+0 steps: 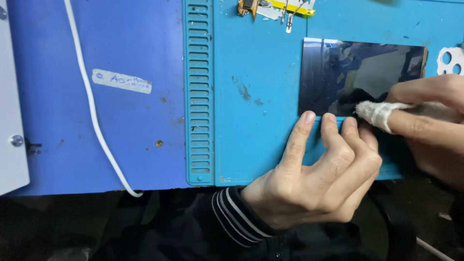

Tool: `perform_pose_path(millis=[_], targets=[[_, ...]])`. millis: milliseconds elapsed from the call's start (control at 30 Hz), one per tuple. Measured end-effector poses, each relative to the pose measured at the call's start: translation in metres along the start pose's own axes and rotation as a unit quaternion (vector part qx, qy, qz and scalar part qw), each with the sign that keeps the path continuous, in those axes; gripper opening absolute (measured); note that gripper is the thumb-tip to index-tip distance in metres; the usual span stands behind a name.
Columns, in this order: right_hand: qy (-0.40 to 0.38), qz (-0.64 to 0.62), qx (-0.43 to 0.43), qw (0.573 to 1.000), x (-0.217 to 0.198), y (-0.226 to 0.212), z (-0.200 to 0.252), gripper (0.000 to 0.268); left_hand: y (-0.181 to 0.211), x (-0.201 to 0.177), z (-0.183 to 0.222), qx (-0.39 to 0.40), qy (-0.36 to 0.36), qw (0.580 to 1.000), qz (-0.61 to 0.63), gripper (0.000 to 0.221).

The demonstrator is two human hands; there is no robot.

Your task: Cleaning a mobile phone screen panel with a cloth on a repair workbench.

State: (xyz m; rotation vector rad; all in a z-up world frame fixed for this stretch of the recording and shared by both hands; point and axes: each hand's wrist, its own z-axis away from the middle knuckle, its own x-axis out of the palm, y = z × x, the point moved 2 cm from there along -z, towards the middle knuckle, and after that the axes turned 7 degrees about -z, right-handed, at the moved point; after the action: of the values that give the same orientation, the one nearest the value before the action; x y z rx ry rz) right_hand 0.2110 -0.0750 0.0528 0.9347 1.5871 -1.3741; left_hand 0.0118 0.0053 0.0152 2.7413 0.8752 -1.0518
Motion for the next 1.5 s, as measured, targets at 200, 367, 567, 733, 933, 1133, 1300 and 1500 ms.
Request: perform_pose_path(millis=[200, 367, 567, 733, 933, 1133, 1300, 1500], targets=[[0.052, -0.024, -0.019, 0.998, 0.008, -0.010, -0.009, 0.029, -0.001, 0.001, -0.001, 0.007, 0.009, 1.000, -0.002, 0.007], [0.054, -0.035, -0.059, 0.996, 0.009, -0.013, -0.022, 0.023, 0.000, 0.000, -0.002, 0.008, 0.002, 1.000, 0.003, 0.006], [0.008, -0.027, -0.016, 0.999, 0.009, -0.005, -0.011, 0.040, -0.001, 0.001, 0.001, -0.004, 0.003, 1.000, 0.003, 0.002], [0.034, -0.031, -0.026, 0.999, 0.008, -0.001, -0.009, 0.030, 0.003, 0.002, 0.003, -0.009, -0.008, 1.000, 0.023, 0.006], [0.026, 0.008, -0.051, 0.998, 0.014, -0.009, -0.012, 0.033, 0.001, 0.002, 0.001, -0.004, 0.007, 1.000, 0.004, 0.009], [0.010, 0.001, -0.021, 1.000, 0.002, -0.002, -0.008, 0.037, 0.003, -0.001, 0.003, -0.015, 0.015, 1.000, 0.006, 0.003], [0.058, 0.020, -0.055, 0.997, -0.008, 0.001, -0.009, 0.031, -0.004, -0.005, -0.017, 0.022, 0.031, 0.999, -0.005, 0.011], [0.010, 0.053, -0.082, 0.995, -0.006, 0.003, -0.025, 0.020, 0.106, 0.088, 0.023, -0.333, 0.126, 0.926, -0.122, 0.032]])
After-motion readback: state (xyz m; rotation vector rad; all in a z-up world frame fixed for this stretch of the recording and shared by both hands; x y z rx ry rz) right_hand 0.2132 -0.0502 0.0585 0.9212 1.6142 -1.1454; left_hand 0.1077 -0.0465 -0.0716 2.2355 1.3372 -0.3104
